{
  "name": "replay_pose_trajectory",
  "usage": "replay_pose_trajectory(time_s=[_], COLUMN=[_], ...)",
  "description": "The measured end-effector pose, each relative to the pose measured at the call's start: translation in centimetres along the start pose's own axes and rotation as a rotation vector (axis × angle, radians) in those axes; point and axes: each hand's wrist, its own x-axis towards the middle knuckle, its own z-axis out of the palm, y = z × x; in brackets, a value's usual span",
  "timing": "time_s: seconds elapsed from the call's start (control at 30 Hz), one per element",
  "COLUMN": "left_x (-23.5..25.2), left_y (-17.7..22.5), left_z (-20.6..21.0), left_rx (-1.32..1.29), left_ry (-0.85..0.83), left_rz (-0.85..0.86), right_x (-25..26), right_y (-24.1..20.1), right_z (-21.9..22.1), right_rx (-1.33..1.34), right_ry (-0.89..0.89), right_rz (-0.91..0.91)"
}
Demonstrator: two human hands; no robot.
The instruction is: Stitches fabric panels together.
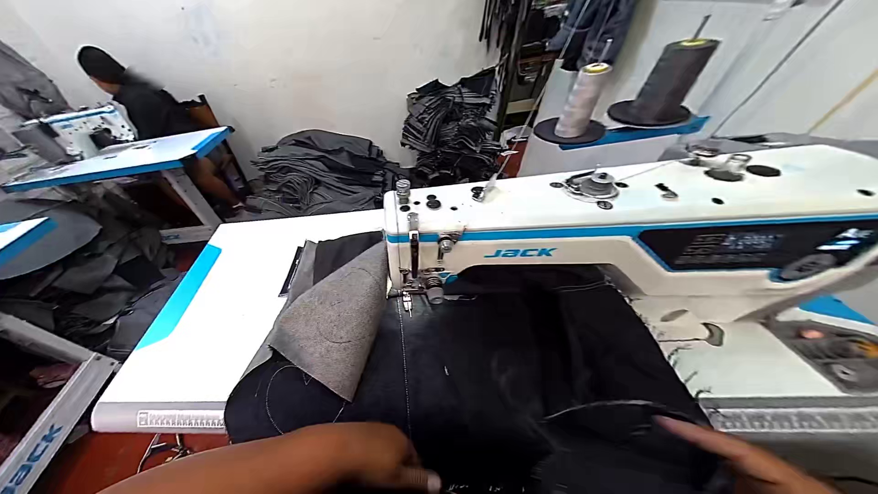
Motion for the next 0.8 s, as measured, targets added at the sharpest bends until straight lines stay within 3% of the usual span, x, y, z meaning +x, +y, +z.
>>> replay_pose_trajectory(time_s=[0.1, 0.17, 0.2, 0.27, 0.33, 0.4, 0.47, 0.57, 0.63, 0.7, 0.8], left_x=[0.3, 0.4, 0.2, -0.4, -0.9, -1.8, -3.1, -2.7, -1.5, 0.0, 2.9], left_y=[-3.0, -4.2, -4.9, -7.1, -9.3, -11.8, -12.7, -11.9, -9.4, -6.9, -6.0], left_z=[-0.8, -2.7, -3.9, -6.3, -8.7, -11.6, -14.6, -15.8, -14.1, -11.2, -7.6], left_rx=[-0.719, -0.927, -0.834, -0.351, 0.119, 0.321, 0.369, 0.361, 0.368, 0.214, -0.040], left_ry=[0.322, 0.490, 0.617, 0.738, 0.704, 0.730, 0.757, 0.735, 0.789, 0.786, 0.694], left_rz=[0.194, 0.185, 0.126, -0.022, -0.229, -0.408, -0.531, -0.513, -0.442, -0.345, -0.246], right_x=[6.2, 9.6, 11.0, 13.0, 13.4, 13.2, 13.0, 13.3, 14.0, 14.7, 15.6], right_y=[1.7, 4.4, 5.9, 8.5, 10.4, 10.8, 10.9, 10.2, 9.9, 10.3, 11.3], right_z=[6.5, 9.3, 10.1, 10.6, 10.9, 11.3, 12.0, 12.1, 11.8, 11.4, 10.6], right_rx=[0.152, 0.194, 0.138, -0.141, -0.474, -0.679, -0.777, -0.853, -0.929, -1.038, -1.046], right_ry=[-0.018, 0.067, 0.132, 0.194, 0.196, 0.246, 0.324, 0.359, 0.383, 0.367, 0.089], right_rz=[-0.122, -0.156, -0.150, -0.108, -0.091, -0.132, -0.140, -0.098, -0.155, -0.343, -0.537])
